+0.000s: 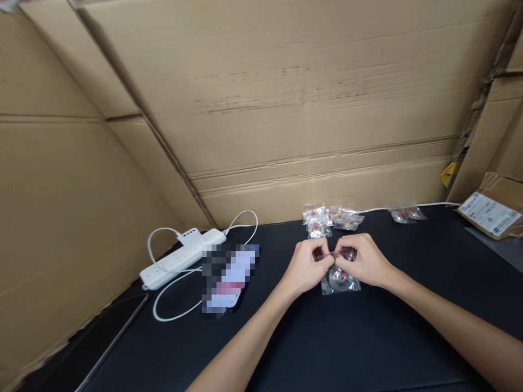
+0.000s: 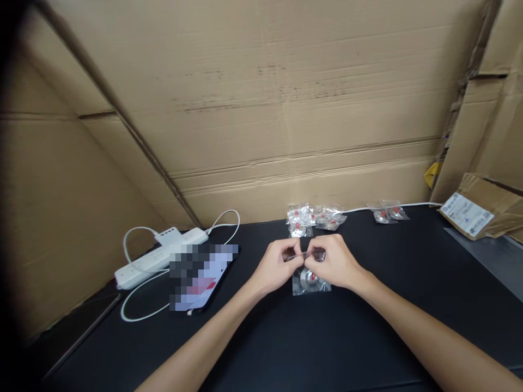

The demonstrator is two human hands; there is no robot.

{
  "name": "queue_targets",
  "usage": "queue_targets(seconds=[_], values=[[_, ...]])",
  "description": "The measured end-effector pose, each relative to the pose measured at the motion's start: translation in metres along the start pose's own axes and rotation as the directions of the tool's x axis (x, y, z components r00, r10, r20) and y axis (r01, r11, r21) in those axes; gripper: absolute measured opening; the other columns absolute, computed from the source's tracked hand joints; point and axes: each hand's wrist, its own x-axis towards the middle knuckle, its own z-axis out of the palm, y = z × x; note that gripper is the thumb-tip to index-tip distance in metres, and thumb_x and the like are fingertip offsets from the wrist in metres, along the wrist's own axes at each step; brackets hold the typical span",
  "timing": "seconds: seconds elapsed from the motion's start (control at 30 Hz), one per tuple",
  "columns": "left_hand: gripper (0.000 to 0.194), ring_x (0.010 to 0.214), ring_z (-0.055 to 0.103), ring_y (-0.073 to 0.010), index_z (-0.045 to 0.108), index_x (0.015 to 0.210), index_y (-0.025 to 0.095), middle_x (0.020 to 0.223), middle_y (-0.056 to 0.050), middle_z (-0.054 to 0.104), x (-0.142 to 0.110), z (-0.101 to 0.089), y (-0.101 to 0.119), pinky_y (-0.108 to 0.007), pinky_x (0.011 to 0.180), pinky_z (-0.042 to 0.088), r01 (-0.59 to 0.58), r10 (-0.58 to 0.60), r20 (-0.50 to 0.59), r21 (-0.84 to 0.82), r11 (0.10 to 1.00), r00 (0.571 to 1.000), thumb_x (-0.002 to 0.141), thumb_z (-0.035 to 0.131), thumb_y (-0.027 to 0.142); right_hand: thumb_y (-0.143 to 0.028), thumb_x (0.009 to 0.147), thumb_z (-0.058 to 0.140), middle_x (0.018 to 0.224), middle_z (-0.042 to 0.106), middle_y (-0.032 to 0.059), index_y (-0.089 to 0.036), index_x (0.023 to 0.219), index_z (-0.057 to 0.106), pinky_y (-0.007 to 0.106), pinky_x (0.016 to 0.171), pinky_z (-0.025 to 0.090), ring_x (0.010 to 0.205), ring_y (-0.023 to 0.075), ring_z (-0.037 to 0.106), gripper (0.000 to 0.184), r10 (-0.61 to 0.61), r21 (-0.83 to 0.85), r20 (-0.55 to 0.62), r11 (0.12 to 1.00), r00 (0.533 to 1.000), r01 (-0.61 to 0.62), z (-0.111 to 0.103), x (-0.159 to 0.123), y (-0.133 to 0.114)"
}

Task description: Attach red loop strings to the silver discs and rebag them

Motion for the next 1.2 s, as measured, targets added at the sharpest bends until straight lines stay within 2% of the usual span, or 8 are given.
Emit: queue_targets(seconds=[0.37, 0.73, 1.2], values=[[0.01, 0.054, 0.038, -0.0098, 0.049, 0.057, 0.017, 0.056, 0.004, 0.044, 0.003, -0.003, -0.006, -0.022, 0.051, 0.028, 0.003, -0.003, -0.013, 0.05, 0.999, 1.0, 0.066, 0.053, 0.015, -0.013, 0.065, 0.056, 0.054, 0.06, -0.0005, -0.016, 0.06, 0.066, 0.022, 0.051, 0.036, 0.052, 0.0115, 0.05, 0.012, 0.145, -0.013, -0.027, 0.989, 0.989, -0.146, 0.001, 0.003, 0.001], [0.01, 0.055, 0.039, -0.0099, 0.047, 0.056, 0.017, 0.055, 0.004, 0.045, 0.006, -0.009, -0.011, -0.021, 0.052, 0.029, 0.017, -0.014, -0.04, 0.067, 0.998, 0.999, 0.064, 0.052, 0.014, -0.015, 0.067, 0.054, 0.051, 0.055, -0.0008, -0.016, 0.059, 0.067, 0.021, 0.046, 0.032, 0.049, 0.01, 0.045, 0.015, 0.158, -0.02, -0.037, 0.987, 0.987, -0.159, -0.003, 0.005, 0.01], [0.011, 0.056, 0.045, -0.011, 0.048, 0.054, 0.017, 0.055, 0.004, 0.05, 0.01, -0.017, -0.021, -0.022, 0.053, 0.033, 0.053, -0.049, -0.058, 0.075, 0.996, 0.997, 0.064, 0.053, 0.015, -0.016, 0.067, 0.056, 0.053, 0.059, -0.0002, -0.017, 0.062, 0.07, 0.023, 0.049, 0.037, 0.05, 0.0113, 0.05, 0.014, 0.19, -0.014, -0.047, 0.982, 0.981, -0.191, -0.006, 0.005, 0.022]])
